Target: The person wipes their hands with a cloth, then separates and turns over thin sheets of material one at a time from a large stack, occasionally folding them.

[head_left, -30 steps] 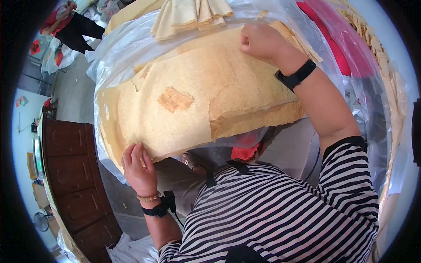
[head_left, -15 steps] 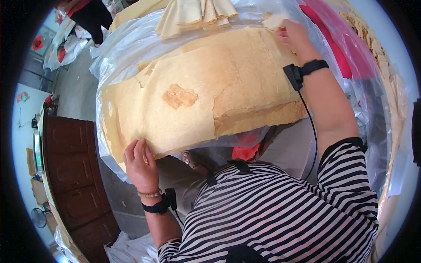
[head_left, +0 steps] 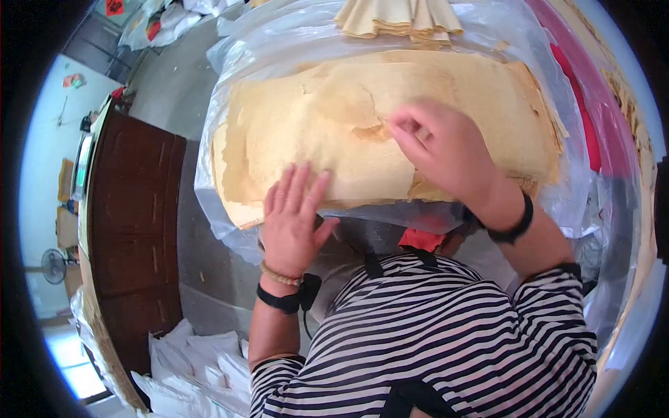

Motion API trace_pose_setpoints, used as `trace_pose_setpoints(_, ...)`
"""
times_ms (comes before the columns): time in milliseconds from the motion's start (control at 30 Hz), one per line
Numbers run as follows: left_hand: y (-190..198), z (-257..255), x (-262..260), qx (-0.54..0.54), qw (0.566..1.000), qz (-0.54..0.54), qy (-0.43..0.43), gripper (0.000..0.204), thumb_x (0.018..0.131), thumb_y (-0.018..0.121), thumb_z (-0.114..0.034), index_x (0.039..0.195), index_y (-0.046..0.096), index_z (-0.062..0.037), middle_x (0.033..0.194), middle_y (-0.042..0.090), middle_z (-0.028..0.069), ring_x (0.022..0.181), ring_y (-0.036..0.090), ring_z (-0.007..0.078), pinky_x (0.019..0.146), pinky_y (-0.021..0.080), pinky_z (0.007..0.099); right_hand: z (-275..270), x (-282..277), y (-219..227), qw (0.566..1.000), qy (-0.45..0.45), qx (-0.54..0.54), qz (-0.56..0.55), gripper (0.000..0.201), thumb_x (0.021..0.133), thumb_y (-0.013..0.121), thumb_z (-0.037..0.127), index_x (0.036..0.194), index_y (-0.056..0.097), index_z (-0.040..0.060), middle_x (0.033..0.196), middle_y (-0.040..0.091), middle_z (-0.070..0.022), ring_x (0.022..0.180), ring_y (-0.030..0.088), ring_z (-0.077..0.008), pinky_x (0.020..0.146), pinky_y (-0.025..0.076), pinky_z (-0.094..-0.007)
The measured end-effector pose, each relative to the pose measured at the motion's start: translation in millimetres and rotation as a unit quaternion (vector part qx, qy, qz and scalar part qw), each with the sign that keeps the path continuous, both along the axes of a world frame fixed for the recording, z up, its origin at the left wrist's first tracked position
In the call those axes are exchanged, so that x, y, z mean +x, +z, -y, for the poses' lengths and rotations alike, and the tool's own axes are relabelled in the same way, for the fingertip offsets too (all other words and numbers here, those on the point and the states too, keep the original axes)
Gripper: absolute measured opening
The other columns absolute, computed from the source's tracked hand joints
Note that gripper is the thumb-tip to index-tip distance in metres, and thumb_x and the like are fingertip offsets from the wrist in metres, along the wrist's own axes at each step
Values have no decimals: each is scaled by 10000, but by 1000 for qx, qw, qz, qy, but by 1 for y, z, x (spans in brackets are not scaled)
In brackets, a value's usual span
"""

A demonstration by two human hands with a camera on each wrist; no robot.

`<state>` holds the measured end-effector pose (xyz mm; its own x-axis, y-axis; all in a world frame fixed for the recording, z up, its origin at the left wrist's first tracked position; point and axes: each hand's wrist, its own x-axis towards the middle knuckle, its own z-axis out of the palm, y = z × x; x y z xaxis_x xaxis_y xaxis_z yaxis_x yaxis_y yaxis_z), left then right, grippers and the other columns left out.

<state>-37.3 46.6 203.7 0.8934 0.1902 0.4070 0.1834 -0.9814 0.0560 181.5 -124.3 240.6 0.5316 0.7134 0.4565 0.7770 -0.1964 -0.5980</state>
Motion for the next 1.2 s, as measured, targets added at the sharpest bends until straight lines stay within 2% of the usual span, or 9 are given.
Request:
trace_pose_setpoints(100,-10,-7,4,6,999,0,-48,415,809,778,-151,1215,709,-101,1369,657,107,1249,624,309,976,519,433,49,-24,-17,921,65,-206,-325,261,1002,679,263,1117,701,30,954,716,-37,837,673,-112,688,542,-275)
trace_pose_setpoints(200,-19,-20,16,-20,996,46,-75,344,820,771,-128,1159,730,-89,1251,713,92,1144,674,300,920,543,412,80,-37,-69,783,61,-179,-593,398,1029,627,359,1266,668,43,1087,735,-107,880,700,-165,736,580,-318)
trace_pose_setpoints(433,9,-43,95,-182,970,160,-34,139,925,716,-160,1027,774,-86,1020,753,141,941,712,341,803,573,416,77,-46,-76,665,60,-62,-742,610,1046,567,474,1470,505,39,1228,683,-171,967,702,-229,762,597,-346)
trace_pose_setpoints(633,-15,-144,229,-233,963,61,-118,461,884,763,-227,1314,678,-83,1128,752,171,1073,721,285,947,558,384,52,-55,-56,689,2,-65,-722,570,1041,581,448,1427,512,34,1159,694,-171,877,712,-215,695,590,-313)
trace_pose_setpoints(833,15,-123,243,-119,984,-112,-75,506,795,799,-268,1282,702,-175,1128,746,154,1041,711,292,911,554,419,73,-49,-61,696,-31,-37,-717,445,1050,595,338,1357,529,21,1089,699,-158,781,713,-184,623,594,-258)
trace_pose_setpoints(967,37,-114,247,26,982,-184,-40,273,774,770,-269,1006,780,-125,848,736,118,834,708,334,800,568,438,58,-50,-66,652,37,-63,-755,377,1044,613,342,1253,567,32,1037,702,-132,755,707,-167,632,595,-257)
trace_pose_setpoints(1000,32,-118,246,29,992,-84,-93,251,798,775,-315,931,780,-103,756,724,118,748,705,317,748,572,430,52,-50,-67,640,48,-76,-764,360,1042,618,345,1223,580,36,1018,706,-123,747,705,-158,635,596,-257)
trace_pose_setpoints(1133,44,-112,240,-168,968,-130,-131,390,884,768,-449,1015,778,-81,804,722,48,772,659,175,737,537,350,38,-52,-92,647,30,-67,-759,298,1037,635,361,1092,638,68,861,712,-71,699,685,-111,605,597,-256)
trace_pose_setpoints(1200,52,-111,225,-135,967,-178,-124,431,887,773,-466,1052,771,-67,839,716,33,814,645,157,761,527,337,42,-51,-88,661,17,-39,-749,284,1033,643,368,1020,659,85,783,701,-42,664,665,-88,585,595,-259)
